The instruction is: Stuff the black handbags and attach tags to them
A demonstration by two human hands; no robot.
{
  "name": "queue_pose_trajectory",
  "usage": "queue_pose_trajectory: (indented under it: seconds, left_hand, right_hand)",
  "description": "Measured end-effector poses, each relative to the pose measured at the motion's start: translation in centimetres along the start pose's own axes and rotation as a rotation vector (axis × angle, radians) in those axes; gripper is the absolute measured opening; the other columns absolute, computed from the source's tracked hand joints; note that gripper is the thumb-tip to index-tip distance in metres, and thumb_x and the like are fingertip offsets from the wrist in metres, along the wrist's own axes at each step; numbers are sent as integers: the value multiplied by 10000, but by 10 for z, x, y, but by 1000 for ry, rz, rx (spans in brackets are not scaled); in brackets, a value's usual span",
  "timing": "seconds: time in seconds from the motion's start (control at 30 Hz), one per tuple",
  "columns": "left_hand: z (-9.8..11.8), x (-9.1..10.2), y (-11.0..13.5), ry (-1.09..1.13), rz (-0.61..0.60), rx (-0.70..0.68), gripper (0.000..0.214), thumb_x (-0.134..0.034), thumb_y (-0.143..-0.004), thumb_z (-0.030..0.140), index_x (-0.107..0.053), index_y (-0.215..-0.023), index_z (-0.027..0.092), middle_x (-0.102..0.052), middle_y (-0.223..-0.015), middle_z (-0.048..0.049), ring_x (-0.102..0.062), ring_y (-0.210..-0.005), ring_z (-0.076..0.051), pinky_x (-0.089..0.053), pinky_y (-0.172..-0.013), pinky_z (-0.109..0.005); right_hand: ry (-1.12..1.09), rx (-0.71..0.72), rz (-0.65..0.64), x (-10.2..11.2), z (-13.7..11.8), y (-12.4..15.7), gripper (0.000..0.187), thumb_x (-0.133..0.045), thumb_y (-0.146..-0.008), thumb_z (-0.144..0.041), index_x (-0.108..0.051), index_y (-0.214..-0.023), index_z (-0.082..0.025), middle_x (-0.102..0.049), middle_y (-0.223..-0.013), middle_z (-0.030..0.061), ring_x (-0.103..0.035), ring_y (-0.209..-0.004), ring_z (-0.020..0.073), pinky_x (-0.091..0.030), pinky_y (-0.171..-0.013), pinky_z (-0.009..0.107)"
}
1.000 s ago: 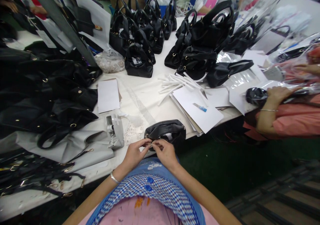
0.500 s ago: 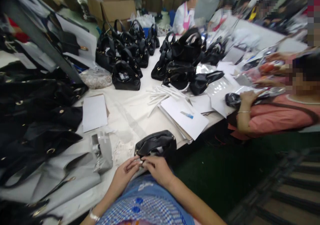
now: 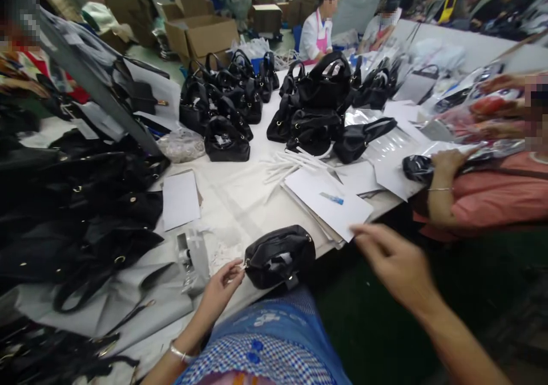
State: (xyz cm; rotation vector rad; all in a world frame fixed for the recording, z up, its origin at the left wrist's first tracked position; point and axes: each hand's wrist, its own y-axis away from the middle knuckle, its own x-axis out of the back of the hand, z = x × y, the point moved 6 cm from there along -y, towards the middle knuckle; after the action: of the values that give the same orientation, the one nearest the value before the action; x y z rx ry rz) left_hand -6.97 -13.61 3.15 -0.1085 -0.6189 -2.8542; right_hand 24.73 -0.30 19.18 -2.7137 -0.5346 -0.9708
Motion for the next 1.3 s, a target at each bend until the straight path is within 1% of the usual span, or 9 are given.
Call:
queue_pose_trajectory:
  seconds: [0.1,0.2,0.33,0.5,0.63,0.8,0.9,1.07,1.3]
  left_hand:
    - [9,-3,2,-220,60,-147,420,-640,-808,331,-592,-1211,225,-629,-1014,-65,-624,-923,-201,-554,-762,-326]
    - [7,-10,-2,-348,87,-233,389,-641,-803,282,-602,-1190,269,-575,-1136,-73,-586,-1018,-216,-560,-758,-324]
    - [-3,-17,-13,-411,115,-277,350,-638,-795,229,-606,-1143,251,-565,-1179,-81,-557,-1097,-226,-547,-821,-352]
    - [1,-9,-18,-569,73,-310,196,-596,-840,245,-665,-1023,249,-687,-1002,-45,-631,-956,-213,-497,-866,-358]
    - [6,11,-13,-566,49,-178,203,-577,-857,355,-715,-932,226,-715,-924,-51,-645,-880,-214,-490,-804,-328]
    - [-8,-7,6,78,-225,299,271,-647,-820,422,-687,-868,158,-658,-761,-20,-606,-704,-122,-477,-617,-203]
    - [-9,-32,18,542,-272,466,223,-713,-798,317,-665,-938,150,-655,-855,-29,-619,-742,-80,-511,-721,-174]
    - [-15,-59,25,810,-240,528,193,-746,-771,214,-640,-916,142,-676,-887,-52,-661,-790,-93,-525,-778,-164]
    - [-4,-50,13,483,-252,370,352,-726,-750,434,-665,-946,147,-705,-942,-76,-663,-838,-155,-532,-739,-240]
  right_hand:
    - [-170,-88,-322,-85,7,16,211,-589,-874,-371,-745,-981,-276,-727,-982,44,-674,-909,234,-550,-851,357]
    - [-333,-174,-431,-162,12,33,249,-558,-891,-340,-731,-1040,-240,-717,-1048,50,-666,-957,221,-532,-876,347]
    - [-429,-203,-476,-205,17,39,285,-557,-886,-342,-704,-1104,-231,-713,-1067,54,-667,-963,210,-524,-883,335]
    - [-379,-131,-500,-212,18,38,267,-570,-871,-301,-709,-1089,-236,-718,-1022,52,-669,-917,200,-522,-842,313]
    - [-381,-169,-489,-220,23,42,254,-563,-864,-278,-718,-1055,-213,-723,-912,49,-678,-769,169,-533,-735,273]
    - [-545,-272,-592,-239,24,48,485,-670,-786,-310,-603,-1249,-184,-712,-824,29,-631,-633,131,-513,-608,238]
    - [-733,-316,-649,-247,18,48,707,-749,-708,-333,-494,-1353,-199,-704,-933,35,-589,-604,98,-484,-558,209]
    - [-825,-369,-580,-246,14,47,520,-759,-694,-329,-623,-1171,-176,-692,-940,32,-597,-645,102,-475,-588,206]
    - [-348,-255,-396,-190,11,35,147,-643,-801,-287,-722,-785,-164,-618,-729,5,-521,-594,104,-387,-525,194]
